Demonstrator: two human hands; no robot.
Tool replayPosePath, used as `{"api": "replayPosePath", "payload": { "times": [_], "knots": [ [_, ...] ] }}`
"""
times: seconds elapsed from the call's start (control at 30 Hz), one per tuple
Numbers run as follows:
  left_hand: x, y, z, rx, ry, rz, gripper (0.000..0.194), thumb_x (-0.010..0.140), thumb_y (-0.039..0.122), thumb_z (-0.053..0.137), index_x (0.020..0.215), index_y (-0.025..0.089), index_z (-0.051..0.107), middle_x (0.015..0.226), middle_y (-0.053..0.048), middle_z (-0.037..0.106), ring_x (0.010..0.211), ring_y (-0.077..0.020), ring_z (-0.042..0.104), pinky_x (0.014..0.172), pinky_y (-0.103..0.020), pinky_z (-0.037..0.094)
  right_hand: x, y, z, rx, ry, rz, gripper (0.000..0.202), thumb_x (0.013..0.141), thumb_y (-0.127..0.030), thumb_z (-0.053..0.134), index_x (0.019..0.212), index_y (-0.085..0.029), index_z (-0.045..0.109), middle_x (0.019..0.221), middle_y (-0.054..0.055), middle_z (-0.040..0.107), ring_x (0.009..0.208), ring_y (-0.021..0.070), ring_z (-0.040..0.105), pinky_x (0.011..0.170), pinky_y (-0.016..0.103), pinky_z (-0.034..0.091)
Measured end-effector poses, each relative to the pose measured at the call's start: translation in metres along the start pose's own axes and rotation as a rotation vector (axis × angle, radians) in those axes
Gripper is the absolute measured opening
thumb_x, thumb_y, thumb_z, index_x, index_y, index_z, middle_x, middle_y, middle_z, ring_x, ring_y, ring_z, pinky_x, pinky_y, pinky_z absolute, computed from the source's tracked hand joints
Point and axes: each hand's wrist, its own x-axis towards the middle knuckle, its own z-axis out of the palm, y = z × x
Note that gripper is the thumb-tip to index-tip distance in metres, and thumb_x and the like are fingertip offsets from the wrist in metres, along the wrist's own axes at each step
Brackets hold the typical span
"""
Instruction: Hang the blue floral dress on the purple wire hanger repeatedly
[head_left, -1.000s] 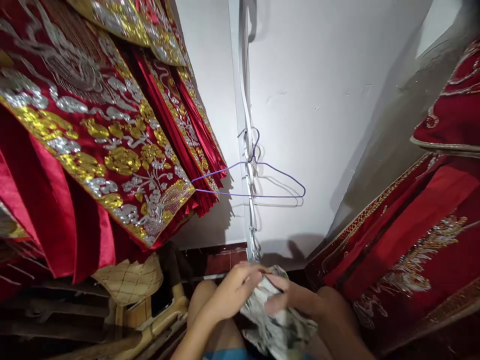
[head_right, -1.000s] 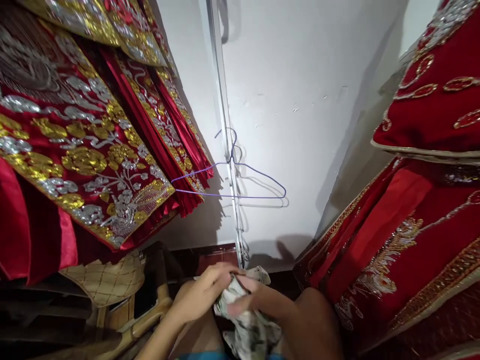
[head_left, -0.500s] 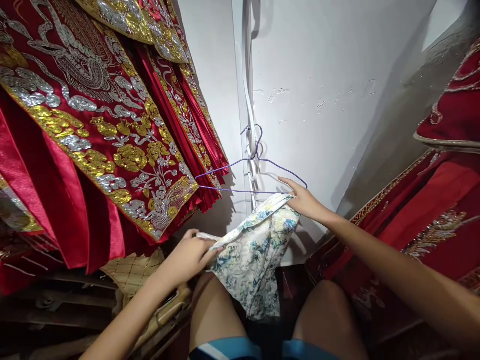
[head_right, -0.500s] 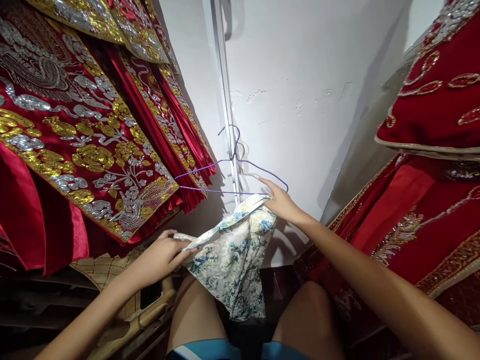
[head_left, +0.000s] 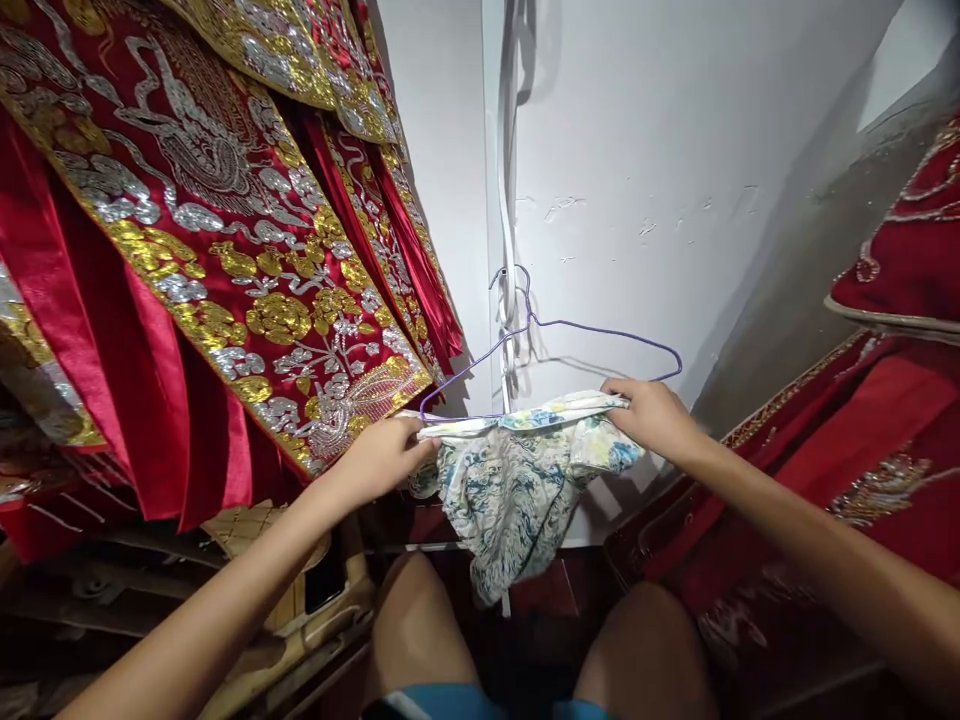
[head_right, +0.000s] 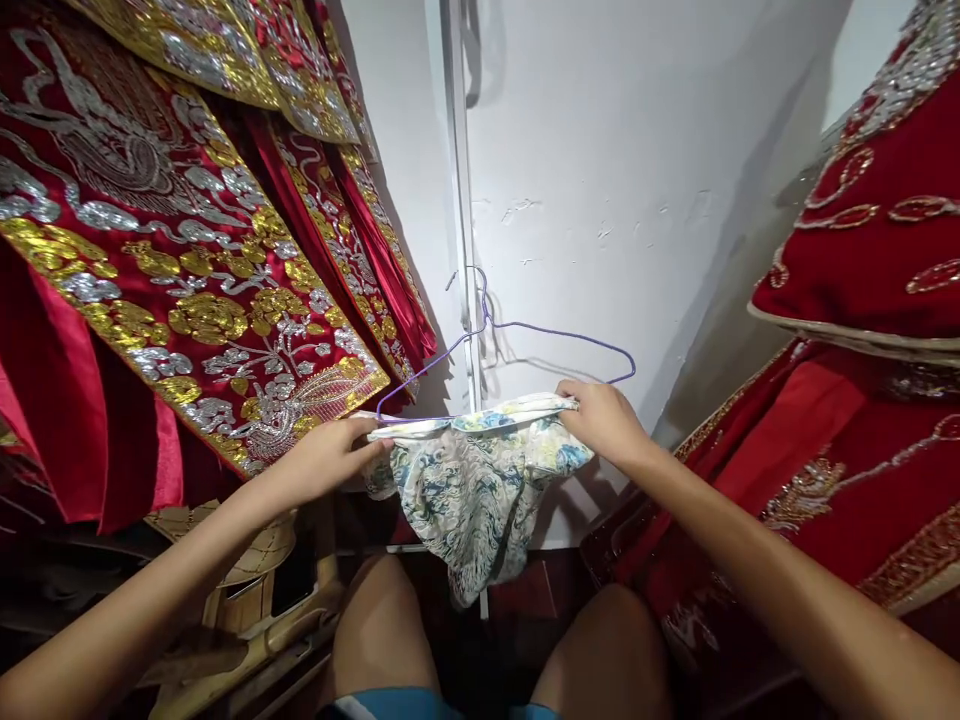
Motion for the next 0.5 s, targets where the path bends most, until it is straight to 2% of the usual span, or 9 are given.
{"api": "replayPosePath", "payload": {
  "times": [0.07, 0.13, 0.2, 0.3, 0.37, 0.4, 0.47, 0.5],
  "knots": [
    [0.010, 0.002, -0.003, -0.001, 0.023, 0.012, 0.034, 0.093, 0.046, 0.045, 0.092, 0.019, 0.064, 0.098, -0.012, 0.071, 0.089, -0.0293, 0.065, 0.081, -0.039, 0.047, -0.001, -0.001, -0.011, 0.079, -0.016, 0.026, 0.020, 0.070, -0.020, 0.050, 0.078, -0.022, 0.068, 0.054, 0.000, 0.056, 0.054, 0.0187, 0.047, 0.055, 0.028, 0.030],
    [0.021, 0.005, -0.006, -0.033, 0.105, 0.093, 0.026, 0.091, 0.041, 0.047, 0.086, 0.019, 0.060, 0.097, -0.011, 0.069, 0.090, -0.0281, 0.064, 0.081, -0.038, 0.047, -0.003, -0.004, -0.016, 0.128, -0.017, 0.031, 0.017, 0.071, -0.021, 0.050, 0.074, -0.021, 0.067, 0.055, 0.001, 0.057, 0.053, 0.0179, 0.048, 0.054, 0.028, 0.030],
    [0.031, 0.010, -0.007, -0.126, 0.196, 0.206, 0.019, 0.089, 0.035, 0.048, 0.084, 0.019, 0.056, 0.098, -0.010, 0.068, 0.093, -0.0265, 0.063, 0.083, -0.037, 0.047, -0.007, -0.007, -0.017, 0.150, -0.011, 0.021, 0.016, 0.072, -0.021, 0.050, 0.072, -0.020, 0.065, 0.059, 0.002, 0.061, 0.056, 0.0180, 0.050, 0.054, 0.027, 0.031],
    [0.048, 0.018, -0.007, -0.326, 0.284, 0.324, 0.011, 0.088, 0.026, 0.046, 0.091, 0.019, 0.055, 0.101, -0.008, 0.067, 0.095, -0.0234, 0.063, 0.084, -0.035, 0.048, -0.014, -0.013, -0.014, 0.218, -0.082, 0.016, 0.019, 0.074, -0.021, 0.049, 0.074, -0.020, 0.068, 0.064, 0.003, 0.065, 0.057, 0.0180, 0.054, 0.052, 0.026, 0.032],
    [0.057, 0.022, -0.005, -0.428, 0.352, 0.345, 0.019, 0.087, 0.021, 0.044, 0.103, 0.019, 0.055, 0.103, -0.008, 0.068, 0.096, -0.0222, 0.064, 0.084, -0.034, 0.049, -0.018, -0.014, -0.015, 0.296, -0.121, 0.038, 0.025, 0.074, -0.020, 0.050, 0.084, -0.019, 0.072, 0.067, 0.003, 0.067, 0.054, 0.0171, 0.053, 0.050, 0.026, 0.032],
    [0.061, 0.024, -0.004, -0.447, 0.382, 0.345, 0.026, 0.087, 0.020, 0.044, 0.110, 0.018, 0.054, 0.104, -0.008, 0.068, 0.096, -0.0219, 0.064, 0.084, -0.034, 0.049, -0.018, -0.013, -0.016, 0.331, -0.088, 0.053, 0.030, 0.073, -0.020, 0.051, 0.093, -0.019, 0.074, 0.070, 0.003, 0.069, 0.053, 0.0166, 0.053, 0.049, 0.026, 0.033],
    [0.065, 0.027, -0.001, -0.423, 0.410, 0.332, 0.037, 0.085, 0.019, 0.043, 0.120, 0.017, 0.055, 0.105, -0.008, 0.069, 0.096, -0.0217, 0.065, 0.086, -0.034, 0.049, -0.016, -0.007, -0.021, 0.382, 0.071, 0.077, 0.053, 0.070, -0.019, 0.057, 0.122, -0.019, 0.068, 0.079, 0.004, 0.071, 0.055, 0.0168, 0.055, 0.050, 0.026, 0.036],
    [0.066, 0.028, 0.001, -0.396, 0.412, 0.320, 0.039, 0.084, 0.019, 0.043, 0.121, 0.016, 0.058, 0.105, -0.007, 0.070, 0.094, -0.0218, 0.065, 0.086, -0.033, 0.048, -0.013, -0.002, -0.023, 0.392, 0.167, 0.086, 0.068, 0.069, -0.019, 0.060, 0.137, -0.018, 0.058, 0.081, 0.004, 0.071, 0.057, 0.0177, 0.057, 0.052, 0.026, 0.039]
  ]
}}
